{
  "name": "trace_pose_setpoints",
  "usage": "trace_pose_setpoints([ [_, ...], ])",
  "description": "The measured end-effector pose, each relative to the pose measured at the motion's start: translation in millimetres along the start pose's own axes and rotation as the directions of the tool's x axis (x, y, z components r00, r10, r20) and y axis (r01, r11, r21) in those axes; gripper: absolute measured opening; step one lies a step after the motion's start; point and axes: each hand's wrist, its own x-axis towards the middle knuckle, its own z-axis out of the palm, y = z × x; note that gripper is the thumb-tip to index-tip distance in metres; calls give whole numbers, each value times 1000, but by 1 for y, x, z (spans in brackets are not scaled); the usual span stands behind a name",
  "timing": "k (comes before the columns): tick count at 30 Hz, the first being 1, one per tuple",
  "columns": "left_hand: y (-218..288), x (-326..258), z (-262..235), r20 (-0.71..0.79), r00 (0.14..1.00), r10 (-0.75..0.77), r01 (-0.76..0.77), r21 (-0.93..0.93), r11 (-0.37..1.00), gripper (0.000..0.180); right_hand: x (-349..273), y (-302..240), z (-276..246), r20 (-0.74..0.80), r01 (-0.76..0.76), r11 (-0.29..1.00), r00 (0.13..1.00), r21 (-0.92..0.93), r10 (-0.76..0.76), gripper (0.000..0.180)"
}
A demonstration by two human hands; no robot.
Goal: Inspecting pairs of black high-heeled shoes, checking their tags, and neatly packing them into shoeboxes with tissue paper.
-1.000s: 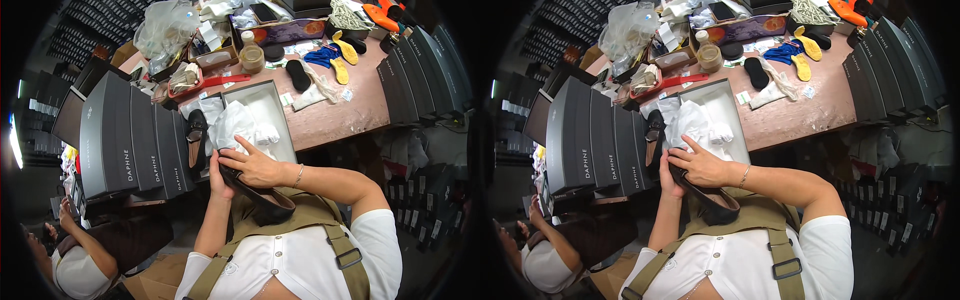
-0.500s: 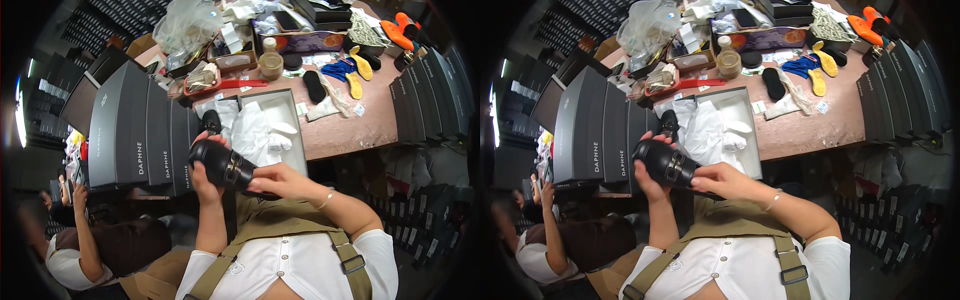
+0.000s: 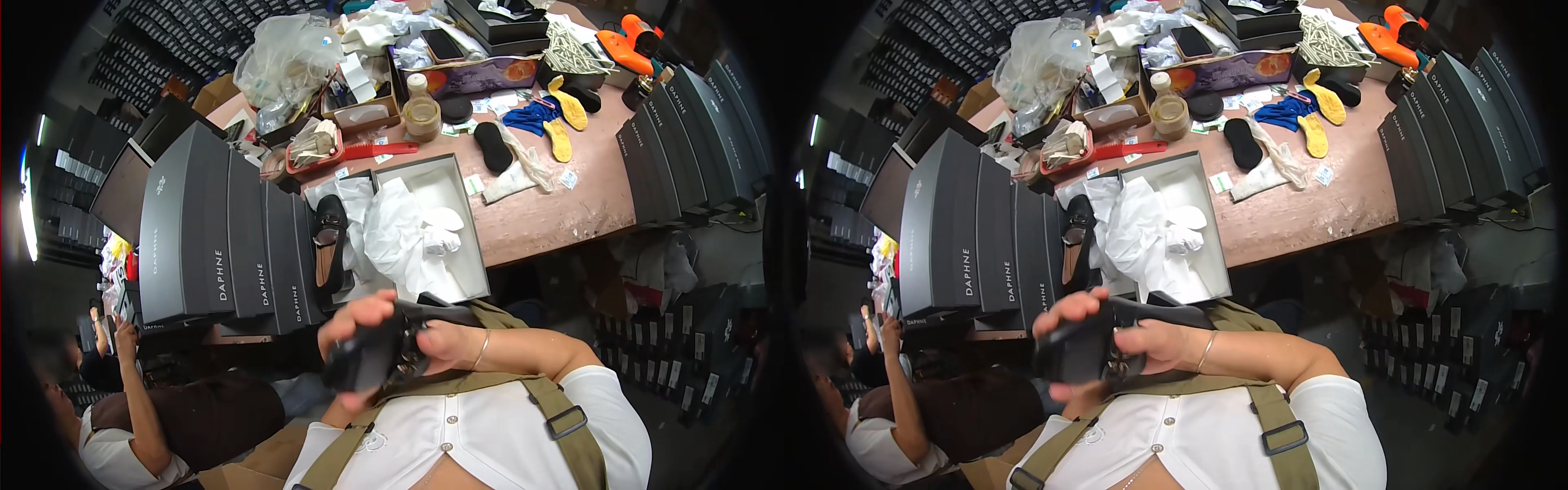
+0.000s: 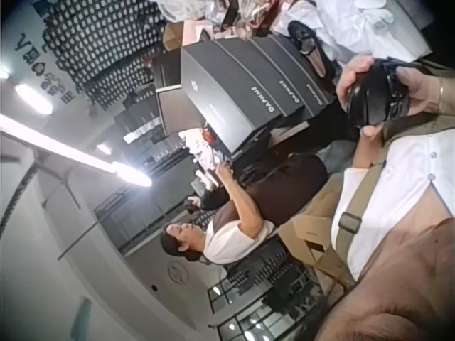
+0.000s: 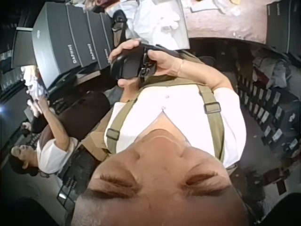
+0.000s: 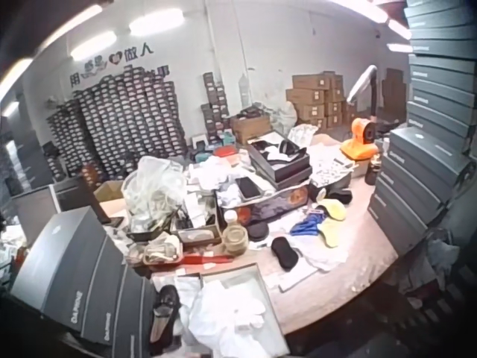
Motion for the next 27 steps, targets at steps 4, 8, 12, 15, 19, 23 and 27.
trace_pose_setpoints([
  [4, 27, 6, 24, 19, 969, 246, -243, -100, 965, 74, -9, -13, 34, 46, -262, 933, 959, -246, 281, 61],
  [8, 34, 21, 4, 240, 970, 49, -46, -18, 999, 77, -21, -1, 33, -83, -120, 979, 991, -165, 107, 52],
  [12, 45, 51, 8, 351, 929, 121, -169, 111, 979, 52, -27, -17, 31, -215, -189, 925, 969, -329, 121, 51],
  [15, 50, 41, 20, 371, 925, 80, -105, 48, 993, 27, -46, -28, 11, -26, -237, 907, 970, -347, 244, 67],
  [19, 58, 17, 31, 334, 926, 175, -207, 65, 976, 22, -51, -24, 5, 190, -252, 924, 931, -288, 313, 71],
  [23, 68, 11, 33, 473, 854, 215, -313, 138, 940, 22, -39, -33, 11, 193, -303, 823, 879, -481, 436, 43],
  [27, 68, 18, 31, 507, 841, 189, -282, 113, 953, 20, -41, -39, 36, -3, -313, 627, 896, -714, 444, 29],
])
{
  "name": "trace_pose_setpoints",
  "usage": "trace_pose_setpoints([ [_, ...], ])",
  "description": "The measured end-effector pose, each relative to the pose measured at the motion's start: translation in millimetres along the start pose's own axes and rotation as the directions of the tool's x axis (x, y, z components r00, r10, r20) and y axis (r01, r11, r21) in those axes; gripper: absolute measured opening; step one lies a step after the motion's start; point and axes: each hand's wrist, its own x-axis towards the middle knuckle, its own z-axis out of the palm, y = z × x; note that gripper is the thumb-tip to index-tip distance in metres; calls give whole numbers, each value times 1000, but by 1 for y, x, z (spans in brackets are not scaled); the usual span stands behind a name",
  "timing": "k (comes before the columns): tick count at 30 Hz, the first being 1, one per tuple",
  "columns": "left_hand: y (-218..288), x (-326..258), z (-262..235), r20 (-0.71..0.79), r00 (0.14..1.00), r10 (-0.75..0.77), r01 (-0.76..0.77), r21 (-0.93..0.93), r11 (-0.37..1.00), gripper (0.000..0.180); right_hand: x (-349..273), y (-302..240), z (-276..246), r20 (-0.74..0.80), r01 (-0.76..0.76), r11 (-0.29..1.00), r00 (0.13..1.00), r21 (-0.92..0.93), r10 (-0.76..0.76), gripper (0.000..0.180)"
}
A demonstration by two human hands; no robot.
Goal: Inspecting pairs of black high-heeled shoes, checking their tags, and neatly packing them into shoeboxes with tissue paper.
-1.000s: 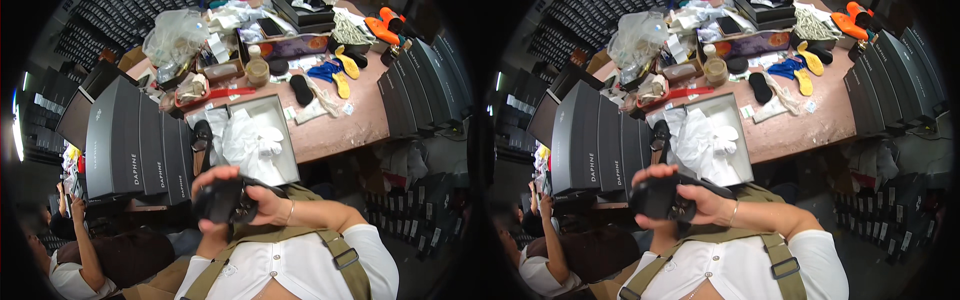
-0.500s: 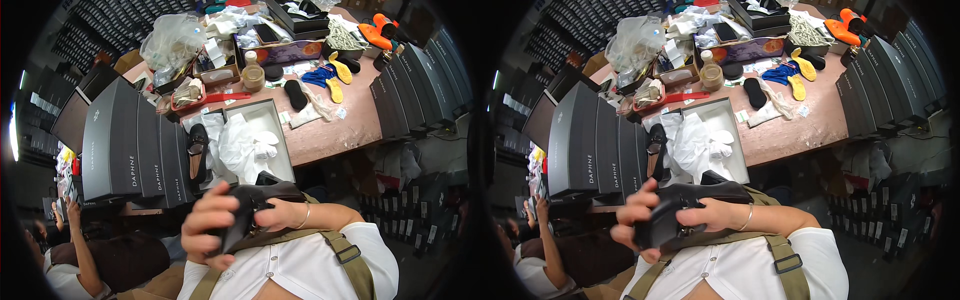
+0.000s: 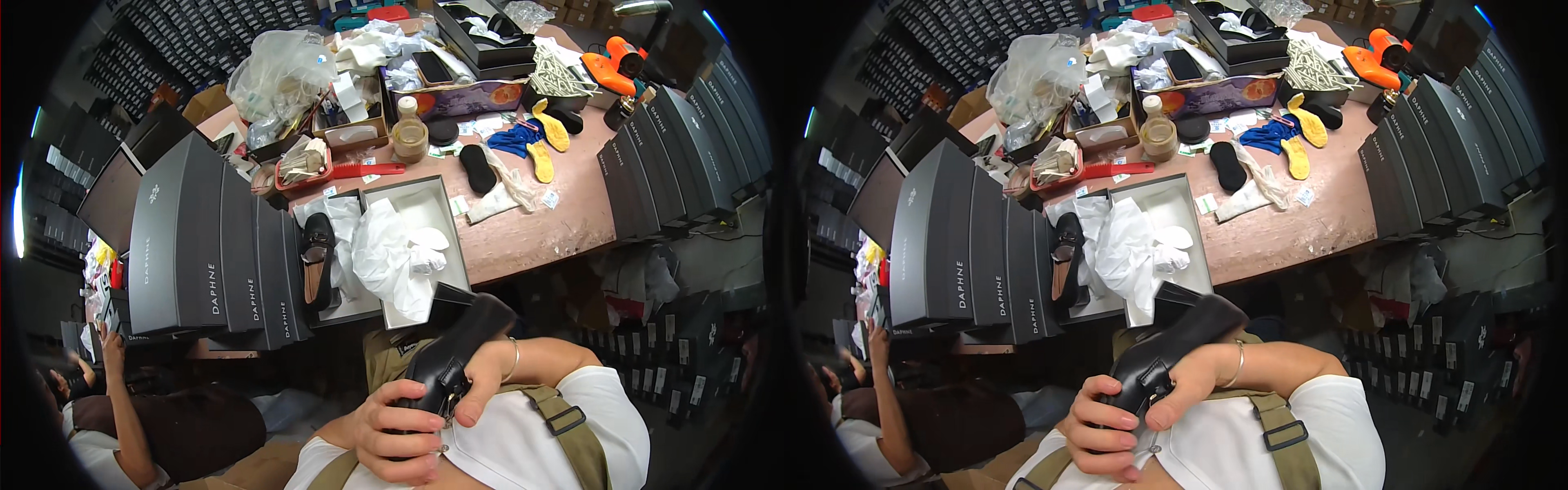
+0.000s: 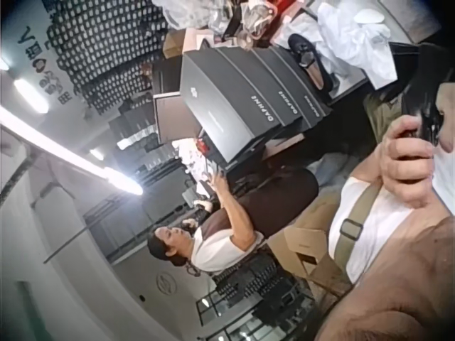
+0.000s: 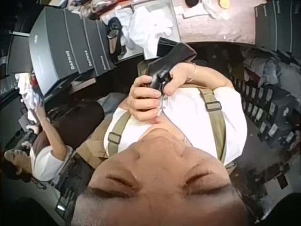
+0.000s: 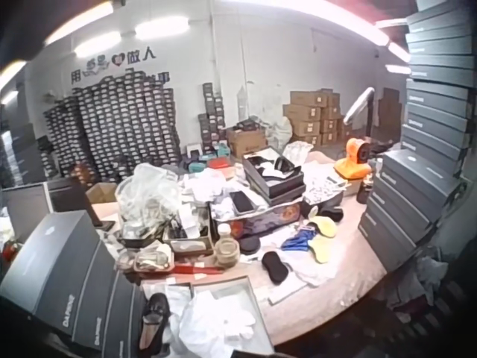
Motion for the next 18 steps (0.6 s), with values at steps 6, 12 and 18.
trace_pose_setpoints([
  [6, -15, -15, 0, -196, 936, -293, 274, -118, 954, 24, -12, 32, 19, -471, 323, 858, 875, 400, -110, 58],
  [12, -2, -13, -2, -94, 989, -115, 107, -79, 991, 19, -16, 35, -6, -117, 120, 984, 988, 129, -105, 65],
  [18, 1, -8, -3, 54, 995, -86, 80, 116, 990, 22, -1, 12, -6, -100, 60, 995, 993, -74, -67, 39],
])
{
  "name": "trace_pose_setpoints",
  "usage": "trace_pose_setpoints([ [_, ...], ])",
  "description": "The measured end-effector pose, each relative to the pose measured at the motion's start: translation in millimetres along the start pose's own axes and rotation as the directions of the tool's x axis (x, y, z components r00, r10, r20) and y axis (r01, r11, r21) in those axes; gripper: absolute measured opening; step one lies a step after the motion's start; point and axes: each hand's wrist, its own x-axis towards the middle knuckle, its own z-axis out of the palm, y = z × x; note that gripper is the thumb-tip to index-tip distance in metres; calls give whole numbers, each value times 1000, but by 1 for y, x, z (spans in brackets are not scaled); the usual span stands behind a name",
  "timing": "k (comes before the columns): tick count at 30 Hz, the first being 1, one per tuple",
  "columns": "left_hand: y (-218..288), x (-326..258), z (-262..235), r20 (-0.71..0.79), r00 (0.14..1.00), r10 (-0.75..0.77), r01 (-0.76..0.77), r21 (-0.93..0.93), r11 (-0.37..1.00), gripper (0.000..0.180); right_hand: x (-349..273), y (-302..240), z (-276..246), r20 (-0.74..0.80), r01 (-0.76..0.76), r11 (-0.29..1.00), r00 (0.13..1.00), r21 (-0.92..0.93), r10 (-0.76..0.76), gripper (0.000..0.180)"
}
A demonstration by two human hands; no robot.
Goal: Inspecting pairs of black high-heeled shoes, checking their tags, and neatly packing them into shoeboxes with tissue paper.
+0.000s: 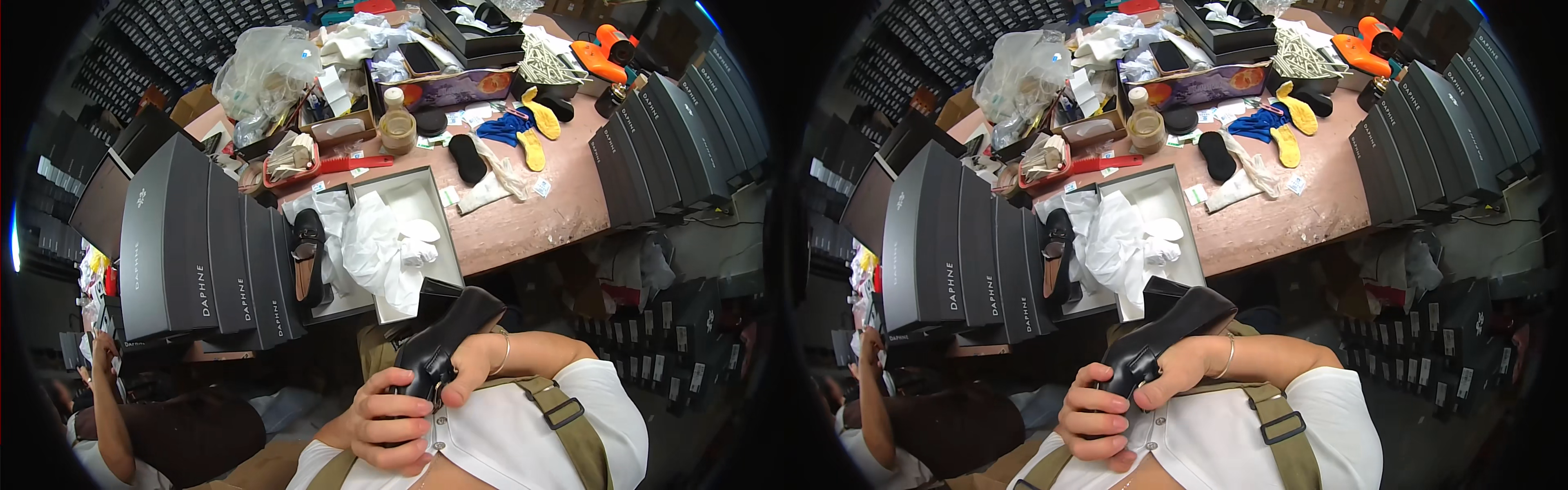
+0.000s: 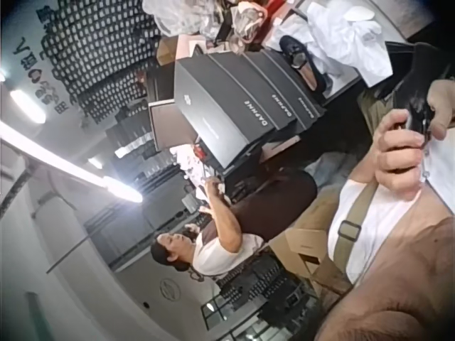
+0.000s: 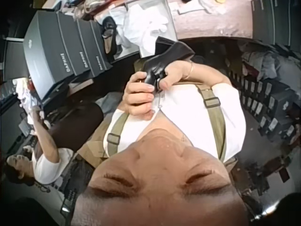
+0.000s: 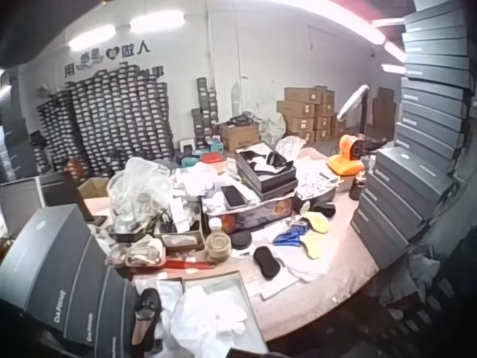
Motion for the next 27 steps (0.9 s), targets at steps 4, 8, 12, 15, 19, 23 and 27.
trace_pose_setpoints([
  [4, -19, -4, -15, -50, 990, -132, 130, -38, 991, 26, -5, 7, 8, -400, -177, 962, 882, 207, 248, 37],
  [8, -38, -11, -11, -206, 902, -380, 358, -137, 924, 32, 1, 9, 9, -491, -79, 893, 812, 443, 316, 45],
  [12, -58, 1, -42, -430, 684, -590, 486, -335, 807, 27, -12, -25, 4, -283, -270, 692, 954, -670, 99, 32],
  [15, -100, -23, -93, -195, 535, -822, 550, -658, 514, 27, -30, -52, -15, -534, -479, 604, 839, -636, 104, 35],
  [19, -135, -47, -65, 189, 401, -896, 646, -752, 131, 39, -23, -17, -146, -389, -510, -551, 860, -661, -329, 35],
  [23, -131, -52, -58, 218, 359, -907, 533, -846, 8, 76, -33, 19, -215, -416, -584, -390, 798, -711, -436, 24],
  [27, -98, -99, -53, 160, 277, -948, 354, -934, -55, 85, -30, -36, -120, -705, -491, 506, 520, -708, -481, 13],
])
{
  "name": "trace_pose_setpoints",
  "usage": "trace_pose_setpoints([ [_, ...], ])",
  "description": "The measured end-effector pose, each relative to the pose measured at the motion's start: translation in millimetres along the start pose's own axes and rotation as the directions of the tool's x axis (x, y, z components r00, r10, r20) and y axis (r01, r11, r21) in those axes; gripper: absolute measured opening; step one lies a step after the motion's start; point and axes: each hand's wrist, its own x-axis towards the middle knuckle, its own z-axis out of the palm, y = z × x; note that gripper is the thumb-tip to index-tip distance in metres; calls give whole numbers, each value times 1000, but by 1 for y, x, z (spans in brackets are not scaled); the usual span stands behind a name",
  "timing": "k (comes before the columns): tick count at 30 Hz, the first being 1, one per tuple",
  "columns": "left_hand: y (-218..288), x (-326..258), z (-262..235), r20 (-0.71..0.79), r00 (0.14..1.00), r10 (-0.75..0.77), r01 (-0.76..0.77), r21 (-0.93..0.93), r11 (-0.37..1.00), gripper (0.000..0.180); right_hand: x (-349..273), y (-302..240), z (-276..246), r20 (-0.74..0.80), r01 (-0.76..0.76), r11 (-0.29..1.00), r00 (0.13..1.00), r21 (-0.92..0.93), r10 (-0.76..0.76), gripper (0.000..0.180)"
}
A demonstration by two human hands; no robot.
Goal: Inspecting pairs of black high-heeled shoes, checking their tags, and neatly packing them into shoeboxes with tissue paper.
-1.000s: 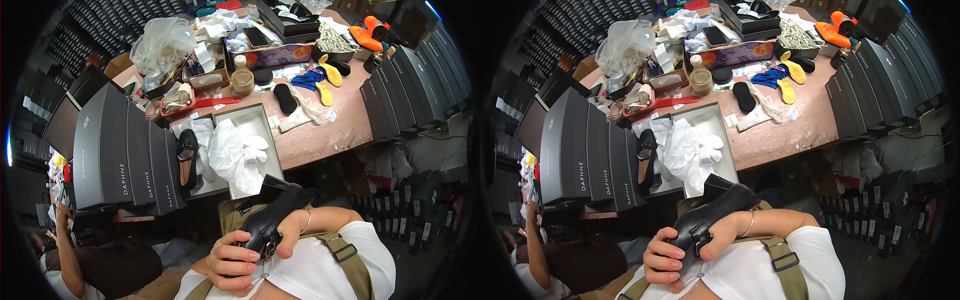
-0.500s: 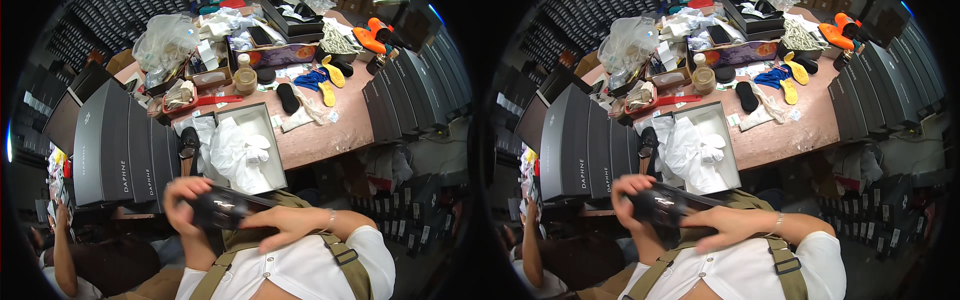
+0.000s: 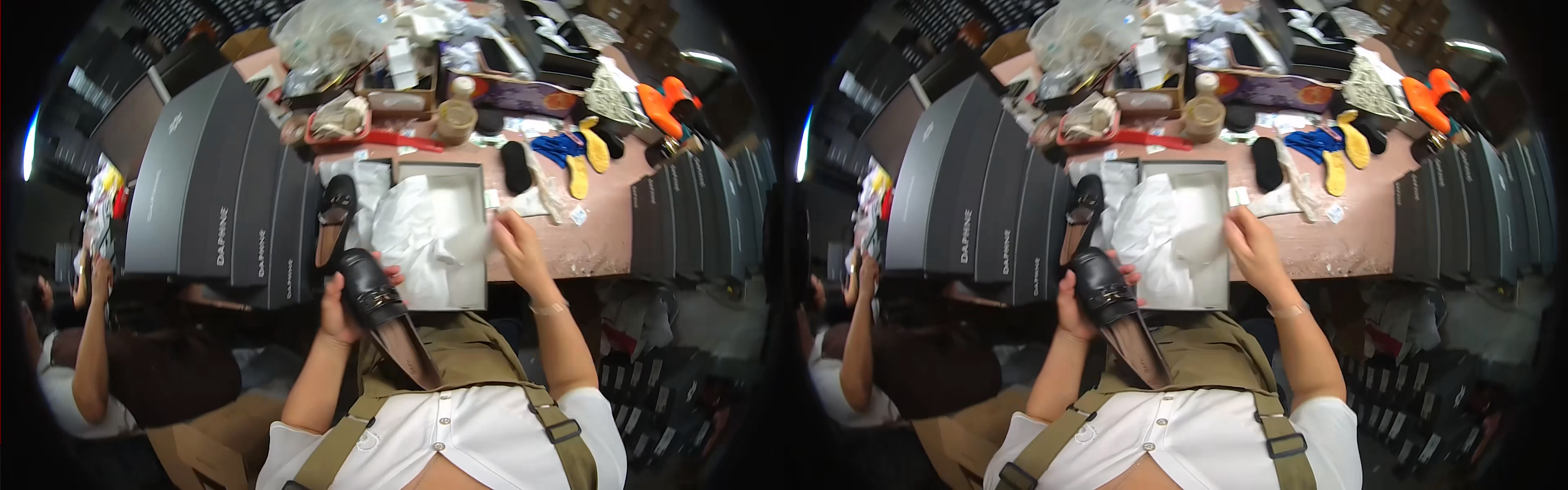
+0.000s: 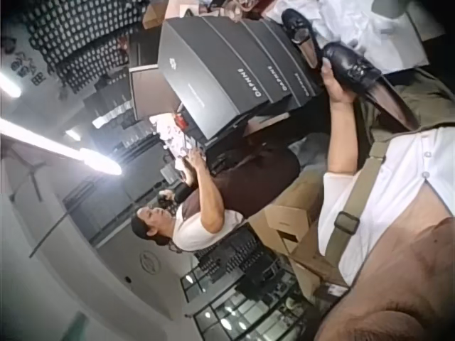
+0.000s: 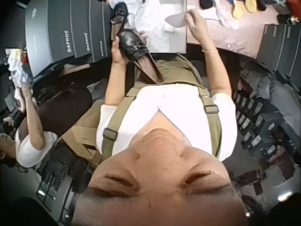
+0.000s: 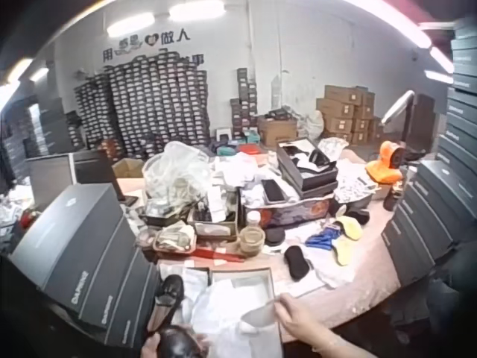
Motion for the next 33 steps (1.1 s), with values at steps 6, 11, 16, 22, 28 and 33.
trace_pose_setpoints([
  [6, -18, 7, 5, -117, 991, -65, 66, 3, 998, 75, -54, -62, 50, 583, 34, 999, 812, 0, -28, 37],
  [11, -18, 6, 7, -188, 981, -51, 57, 24, 998, 81, -85, -38, 82, 369, 139, 983, 926, -123, -85, 51],
  [16, -18, -1, 1, -226, 974, -28, 16, -55, 998, 80, -99, -55, 54, 516, -166, 977, 829, -138, 214, 48],
  [22, -21, 6, 5, -295, 953, -67, 70, 1, 998, 71, -92, -75, 67, 476, 256, 896, 878, -363, -58, 30],
  [28, -17, -3, 14, -307, 951, -41, 42, -3, 999, 67, -104, -60, 67, 566, 510, 845, 749, -161, -344, 41],
  [33, -18, -6, 11, -325, 945, -26, 29, 6, 1000, 69, -102, -70, 64, 456, 576, 724, 797, -379, -396, 35],
])
